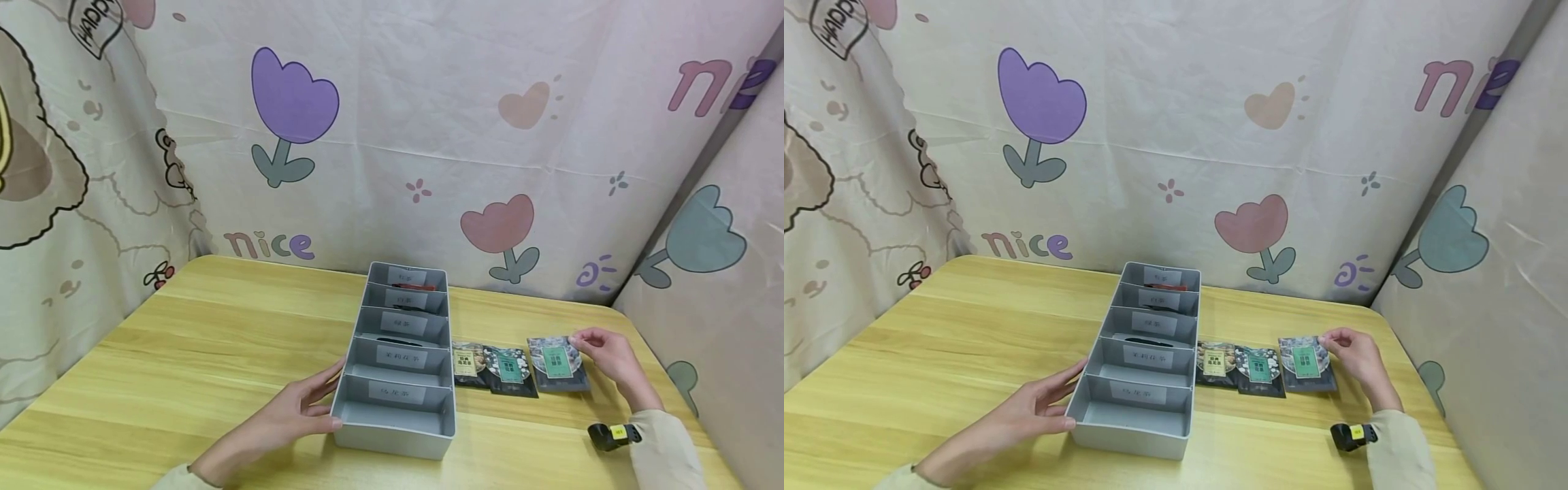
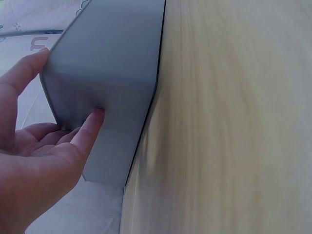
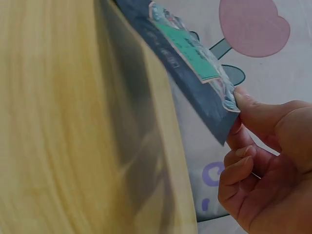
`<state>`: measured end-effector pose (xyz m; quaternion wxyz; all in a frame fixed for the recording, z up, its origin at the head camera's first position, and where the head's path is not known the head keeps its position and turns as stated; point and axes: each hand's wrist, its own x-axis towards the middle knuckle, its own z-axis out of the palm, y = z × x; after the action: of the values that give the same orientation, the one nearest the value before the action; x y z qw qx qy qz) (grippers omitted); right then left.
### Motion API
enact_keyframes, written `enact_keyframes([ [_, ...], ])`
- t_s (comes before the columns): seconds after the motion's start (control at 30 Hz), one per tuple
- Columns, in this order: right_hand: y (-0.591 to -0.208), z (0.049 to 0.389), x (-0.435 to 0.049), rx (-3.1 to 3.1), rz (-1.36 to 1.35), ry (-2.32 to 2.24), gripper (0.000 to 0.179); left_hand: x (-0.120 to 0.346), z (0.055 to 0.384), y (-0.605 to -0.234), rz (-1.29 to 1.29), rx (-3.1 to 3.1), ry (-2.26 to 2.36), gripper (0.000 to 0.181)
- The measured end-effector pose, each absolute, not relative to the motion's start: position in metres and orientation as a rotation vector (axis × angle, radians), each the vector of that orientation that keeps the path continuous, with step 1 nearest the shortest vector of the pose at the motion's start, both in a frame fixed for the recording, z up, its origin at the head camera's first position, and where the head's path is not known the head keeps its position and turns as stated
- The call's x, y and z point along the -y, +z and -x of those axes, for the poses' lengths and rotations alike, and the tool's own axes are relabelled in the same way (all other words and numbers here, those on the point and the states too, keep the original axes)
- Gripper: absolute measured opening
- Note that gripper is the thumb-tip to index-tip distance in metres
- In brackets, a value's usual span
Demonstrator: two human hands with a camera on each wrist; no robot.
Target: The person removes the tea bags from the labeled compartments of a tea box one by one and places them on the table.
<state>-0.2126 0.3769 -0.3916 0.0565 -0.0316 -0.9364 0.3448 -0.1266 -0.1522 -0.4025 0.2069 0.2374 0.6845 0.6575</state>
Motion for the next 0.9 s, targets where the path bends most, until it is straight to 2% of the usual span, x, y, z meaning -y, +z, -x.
enact_keyframes([
  [0.4,-0.3966,0.2143,-0.3793,2.926,0.097,1.002,0.022,0.1533,0.1266,-0.4038,-0.67,-1.894,1.838,0.083],
  [0.9,-0.4014,0.2169,-0.3831,3.013,0.138,1.002,0.029,0.1526,0.1249,-0.4014,-0.692,-1.843,1.862,0.083],
])
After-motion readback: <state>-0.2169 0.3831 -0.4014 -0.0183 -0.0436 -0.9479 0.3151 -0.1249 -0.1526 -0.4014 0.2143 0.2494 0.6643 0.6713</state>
